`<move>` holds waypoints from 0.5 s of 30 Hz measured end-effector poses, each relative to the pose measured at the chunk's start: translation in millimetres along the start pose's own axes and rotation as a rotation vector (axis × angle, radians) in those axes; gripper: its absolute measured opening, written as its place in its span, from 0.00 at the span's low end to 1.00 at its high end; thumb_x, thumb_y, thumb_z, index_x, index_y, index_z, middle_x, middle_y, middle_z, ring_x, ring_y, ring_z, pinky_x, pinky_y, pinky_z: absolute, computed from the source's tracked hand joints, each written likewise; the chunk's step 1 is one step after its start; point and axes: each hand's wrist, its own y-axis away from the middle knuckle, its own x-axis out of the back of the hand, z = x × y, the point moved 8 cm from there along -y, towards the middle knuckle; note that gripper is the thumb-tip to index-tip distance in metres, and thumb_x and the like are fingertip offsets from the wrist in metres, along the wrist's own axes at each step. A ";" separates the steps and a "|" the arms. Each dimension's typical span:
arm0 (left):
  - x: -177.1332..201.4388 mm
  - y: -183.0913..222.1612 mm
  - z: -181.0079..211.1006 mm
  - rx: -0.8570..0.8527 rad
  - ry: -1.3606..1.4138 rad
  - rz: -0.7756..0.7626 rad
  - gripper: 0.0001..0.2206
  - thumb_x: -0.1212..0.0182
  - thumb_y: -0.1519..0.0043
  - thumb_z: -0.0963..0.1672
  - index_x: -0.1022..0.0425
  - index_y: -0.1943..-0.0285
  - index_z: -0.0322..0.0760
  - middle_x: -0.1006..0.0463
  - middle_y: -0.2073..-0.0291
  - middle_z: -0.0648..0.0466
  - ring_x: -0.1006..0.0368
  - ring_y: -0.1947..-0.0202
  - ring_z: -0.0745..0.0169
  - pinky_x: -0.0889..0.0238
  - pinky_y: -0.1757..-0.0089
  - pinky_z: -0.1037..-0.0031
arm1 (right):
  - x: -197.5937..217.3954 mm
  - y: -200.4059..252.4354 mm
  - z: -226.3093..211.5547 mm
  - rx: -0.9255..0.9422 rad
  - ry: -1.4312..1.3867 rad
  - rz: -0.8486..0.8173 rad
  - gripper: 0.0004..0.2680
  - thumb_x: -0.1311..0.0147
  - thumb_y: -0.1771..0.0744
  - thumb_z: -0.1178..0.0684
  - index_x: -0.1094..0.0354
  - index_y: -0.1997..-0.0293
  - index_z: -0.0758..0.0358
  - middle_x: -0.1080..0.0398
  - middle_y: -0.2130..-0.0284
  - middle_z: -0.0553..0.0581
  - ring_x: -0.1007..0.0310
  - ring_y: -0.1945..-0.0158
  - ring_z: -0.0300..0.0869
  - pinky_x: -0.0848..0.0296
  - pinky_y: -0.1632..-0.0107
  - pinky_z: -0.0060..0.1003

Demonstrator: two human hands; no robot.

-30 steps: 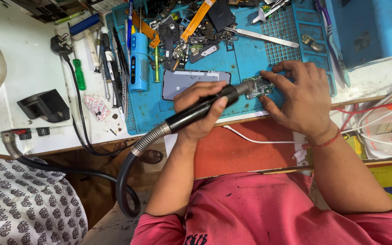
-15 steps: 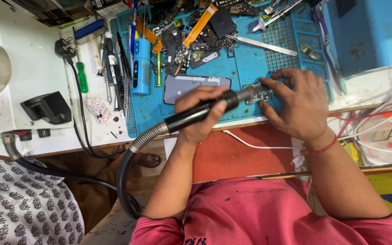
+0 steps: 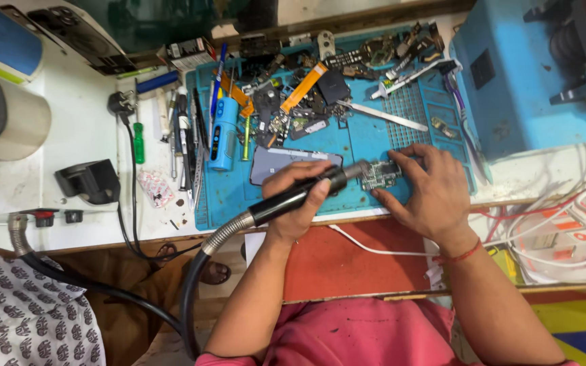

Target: The person uses a small scraper tool on a circuit board and then applies heat to specific components using a hot air gun.

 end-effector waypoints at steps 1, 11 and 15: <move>-2.1 -0.5 -0.1 -0.011 0.008 -0.039 0.11 0.32 0.36 0.44 0.22 0.53 0.30 0.16 0.55 0.42 0.17 0.55 0.55 0.24 0.51 0.69 | 0.5 -1.1 -0.8 0.005 -0.001 0.000 0.22 0.33 0.40 0.40 0.26 0.44 0.58 0.31 0.52 0.56 0.32 0.51 0.52 0.35 0.49 0.47; -6.5 0.8 -4.8 0.021 -0.002 -0.059 0.10 0.33 0.36 0.44 0.21 0.55 0.29 0.16 0.57 0.42 0.17 0.56 0.55 0.25 0.50 0.70 | -3.0 2.5 4.4 0.030 -0.006 0.000 0.22 0.34 0.40 0.40 0.26 0.43 0.56 0.29 0.51 0.54 0.32 0.51 0.52 0.35 0.50 0.46; -1.6 -1.0 -5.3 0.062 0.004 0.135 0.10 0.33 0.36 0.43 0.22 0.53 0.28 0.16 0.56 0.42 0.18 0.54 0.55 0.25 0.48 0.69 | -5.9 2.0 6.9 0.002 -0.010 0.002 0.22 0.34 0.39 0.39 0.27 0.42 0.56 0.29 0.51 0.53 0.32 0.52 0.51 0.35 0.50 0.46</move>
